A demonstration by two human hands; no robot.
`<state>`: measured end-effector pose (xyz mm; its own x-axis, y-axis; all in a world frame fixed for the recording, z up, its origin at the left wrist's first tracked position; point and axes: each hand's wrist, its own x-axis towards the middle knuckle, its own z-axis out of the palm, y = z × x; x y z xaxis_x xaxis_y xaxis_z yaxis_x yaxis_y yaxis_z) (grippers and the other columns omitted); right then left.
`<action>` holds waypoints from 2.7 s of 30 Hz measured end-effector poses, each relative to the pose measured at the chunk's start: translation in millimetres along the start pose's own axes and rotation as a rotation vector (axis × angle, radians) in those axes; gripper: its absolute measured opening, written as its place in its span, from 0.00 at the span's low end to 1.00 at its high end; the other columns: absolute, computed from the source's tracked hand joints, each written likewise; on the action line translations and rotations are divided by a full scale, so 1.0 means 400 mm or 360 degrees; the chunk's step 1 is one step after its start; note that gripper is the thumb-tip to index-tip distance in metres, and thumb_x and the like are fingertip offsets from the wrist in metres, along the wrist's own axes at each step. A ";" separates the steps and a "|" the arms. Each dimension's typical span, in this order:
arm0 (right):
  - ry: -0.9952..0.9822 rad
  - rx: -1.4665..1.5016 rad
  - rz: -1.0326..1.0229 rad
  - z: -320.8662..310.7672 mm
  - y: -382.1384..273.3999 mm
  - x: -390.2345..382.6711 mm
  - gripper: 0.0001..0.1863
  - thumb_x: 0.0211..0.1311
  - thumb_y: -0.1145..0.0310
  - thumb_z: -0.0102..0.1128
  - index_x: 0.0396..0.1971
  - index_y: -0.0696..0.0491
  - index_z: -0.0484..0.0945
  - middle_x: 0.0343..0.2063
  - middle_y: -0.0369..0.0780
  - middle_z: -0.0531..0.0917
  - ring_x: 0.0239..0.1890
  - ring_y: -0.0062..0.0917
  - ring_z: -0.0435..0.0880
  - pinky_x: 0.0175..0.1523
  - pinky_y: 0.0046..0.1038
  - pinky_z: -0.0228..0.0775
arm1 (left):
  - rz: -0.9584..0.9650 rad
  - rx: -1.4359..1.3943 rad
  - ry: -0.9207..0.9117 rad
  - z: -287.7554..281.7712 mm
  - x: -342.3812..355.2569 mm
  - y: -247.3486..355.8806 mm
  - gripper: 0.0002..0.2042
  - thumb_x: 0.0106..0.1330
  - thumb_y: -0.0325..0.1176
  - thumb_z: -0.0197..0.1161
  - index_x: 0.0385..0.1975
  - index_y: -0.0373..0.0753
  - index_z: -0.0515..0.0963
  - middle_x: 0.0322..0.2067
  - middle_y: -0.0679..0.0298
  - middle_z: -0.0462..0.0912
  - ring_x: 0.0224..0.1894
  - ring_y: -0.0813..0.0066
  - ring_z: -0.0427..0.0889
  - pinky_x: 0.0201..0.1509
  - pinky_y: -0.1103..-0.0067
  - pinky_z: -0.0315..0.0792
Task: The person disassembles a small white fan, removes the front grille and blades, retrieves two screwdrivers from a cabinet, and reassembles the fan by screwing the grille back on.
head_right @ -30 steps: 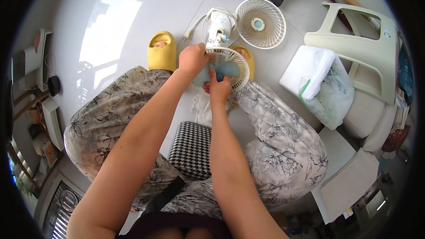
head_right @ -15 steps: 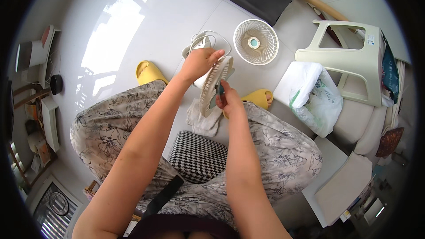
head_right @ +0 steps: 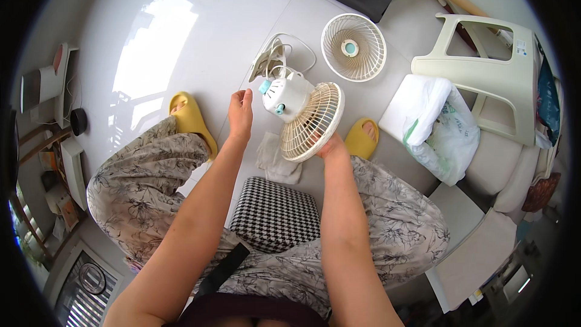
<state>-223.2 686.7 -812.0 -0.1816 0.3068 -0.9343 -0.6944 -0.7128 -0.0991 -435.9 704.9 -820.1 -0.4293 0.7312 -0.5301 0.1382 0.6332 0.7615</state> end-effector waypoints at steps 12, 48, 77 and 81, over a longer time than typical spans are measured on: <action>-0.0064 0.0277 0.0011 -0.040 0.010 0.034 0.17 0.62 0.58 0.50 0.39 0.57 0.73 0.32 0.41 0.79 0.28 0.27 0.80 0.28 0.26 0.75 | 0.0062 -0.0334 -0.0449 0.042 -0.015 0.083 0.24 0.68 0.51 0.45 0.45 0.35 0.75 0.40 0.63 0.77 0.43 0.76 0.72 0.46 0.78 0.65; 0.0605 0.0250 -0.0975 -0.012 0.122 -0.099 0.31 0.63 0.47 0.45 0.57 0.55 0.60 0.53 0.41 0.70 0.53 0.29 0.72 0.54 0.32 0.69 | -0.0242 -0.0922 -0.0912 0.105 0.004 0.103 0.17 0.65 0.41 0.53 0.45 0.34 0.73 0.40 0.64 0.77 0.44 0.76 0.73 0.46 0.77 0.68; 0.0162 0.0355 -0.1014 -0.132 0.177 -0.099 0.20 0.67 0.64 0.44 0.56 0.54 0.61 0.52 0.40 0.70 0.53 0.29 0.71 0.56 0.35 0.66 | 0.0139 -0.0565 -0.0641 0.132 -0.136 0.040 0.34 0.42 0.25 0.72 0.52 0.35 0.62 0.50 0.58 0.65 0.56 0.66 0.65 0.58 0.68 0.66; 0.0153 0.0387 -0.0969 -0.136 0.178 -0.103 0.19 0.67 0.65 0.43 0.56 0.54 0.61 0.52 0.40 0.71 0.52 0.28 0.72 0.55 0.34 0.66 | 0.0151 -0.0553 -0.0611 0.122 -0.144 0.032 0.35 0.41 0.23 0.72 0.52 0.38 0.62 0.51 0.61 0.65 0.56 0.66 0.65 0.57 0.69 0.67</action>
<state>-227.3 589.2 -799.3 0.3481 0.5442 -0.7633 -0.7929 -0.2635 -0.5494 -365.9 683.1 -798.0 -0.0623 0.8627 -0.5019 -0.1716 0.4861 0.8569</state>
